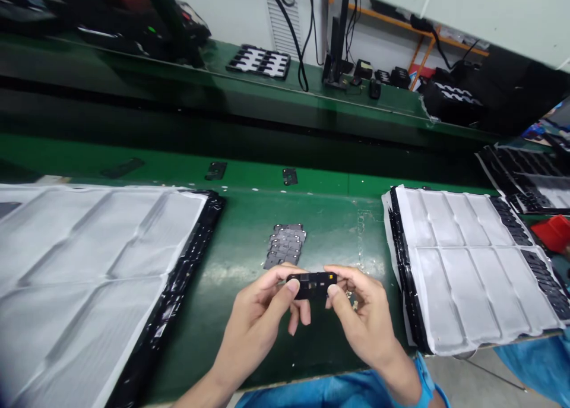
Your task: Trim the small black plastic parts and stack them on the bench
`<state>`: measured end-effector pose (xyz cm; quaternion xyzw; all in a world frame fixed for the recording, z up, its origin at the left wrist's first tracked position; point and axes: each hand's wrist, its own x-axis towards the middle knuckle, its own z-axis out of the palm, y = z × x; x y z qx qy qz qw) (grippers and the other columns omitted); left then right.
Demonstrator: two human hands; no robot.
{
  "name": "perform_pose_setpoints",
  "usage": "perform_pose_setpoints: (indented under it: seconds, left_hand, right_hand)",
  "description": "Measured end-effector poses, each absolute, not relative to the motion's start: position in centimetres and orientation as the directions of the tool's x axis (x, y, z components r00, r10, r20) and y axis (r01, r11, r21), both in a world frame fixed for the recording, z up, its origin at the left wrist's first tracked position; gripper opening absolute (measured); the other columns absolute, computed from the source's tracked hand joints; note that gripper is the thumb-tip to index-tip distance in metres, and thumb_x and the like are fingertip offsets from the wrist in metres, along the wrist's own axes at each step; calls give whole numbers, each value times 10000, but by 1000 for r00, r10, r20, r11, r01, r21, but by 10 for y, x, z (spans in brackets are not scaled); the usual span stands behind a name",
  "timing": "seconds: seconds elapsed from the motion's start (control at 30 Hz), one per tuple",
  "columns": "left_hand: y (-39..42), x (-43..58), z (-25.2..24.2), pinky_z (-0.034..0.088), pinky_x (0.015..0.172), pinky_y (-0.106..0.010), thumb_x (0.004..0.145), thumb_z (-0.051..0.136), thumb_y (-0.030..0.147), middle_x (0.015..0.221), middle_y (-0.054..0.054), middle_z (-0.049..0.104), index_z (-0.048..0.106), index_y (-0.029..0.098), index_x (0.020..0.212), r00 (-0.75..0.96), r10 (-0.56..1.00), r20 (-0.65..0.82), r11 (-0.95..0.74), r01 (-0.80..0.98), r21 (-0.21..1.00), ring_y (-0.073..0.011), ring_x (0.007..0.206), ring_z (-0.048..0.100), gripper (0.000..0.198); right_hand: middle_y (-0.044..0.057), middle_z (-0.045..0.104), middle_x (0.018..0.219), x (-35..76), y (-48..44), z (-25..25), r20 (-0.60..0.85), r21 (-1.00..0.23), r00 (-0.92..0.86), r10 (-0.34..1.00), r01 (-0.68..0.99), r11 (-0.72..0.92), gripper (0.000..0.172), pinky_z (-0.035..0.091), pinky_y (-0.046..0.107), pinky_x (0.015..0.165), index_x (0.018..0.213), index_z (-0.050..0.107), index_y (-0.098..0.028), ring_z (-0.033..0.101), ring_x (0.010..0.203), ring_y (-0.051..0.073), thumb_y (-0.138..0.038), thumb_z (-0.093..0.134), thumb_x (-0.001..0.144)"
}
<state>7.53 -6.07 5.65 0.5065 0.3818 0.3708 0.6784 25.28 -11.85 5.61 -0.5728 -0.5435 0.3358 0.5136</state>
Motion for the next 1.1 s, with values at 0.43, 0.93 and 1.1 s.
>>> perform_pose_setpoints:
  seconds: [0.43, 0.93, 1.1]
  left_hand:
    - [-53, 78, 40, 303, 399, -157, 948, 653, 447, 483, 46, 558, 645, 152, 822, 395, 876, -276, 400, -276, 874, -77, 387, 509, 320]
    - [-66, 69, 39, 386, 426, -184, 1016, 595, 522, 550, 32, 605, 647, 174, 881, 381, 903, -198, 272, -152, 950, -95, 429, 527, 377]
    - [-69, 68, 43, 380, 462, -191, 1039, 556, 464, 547, 33, 613, 644, 172, 887, 383, 910, -158, 200, -72, 977, -83, 420, 479, 342]
  right_hand:
    - [-14, 661, 694, 220, -119, 39, 118, -991, 327, 938, 100, 90, 144, 491, 188, 512, 1100, 762, -218, 596, 538, 102, -256, 653, 1014]
    - [-83, 524, 486, 213, -112, 22, 12, -993, 371, 928, -107, 56, 249, 315, 135, 354, 941, 707, -183, 478, 326, 58, -424, 698, 1002]
    - [-96, 469, 479, 214, -109, 25, -45, -985, 388, 921, -171, 23, 337, 262, 139, 346, 854, 681, -182, 380, 327, 40, -498, 719, 966]
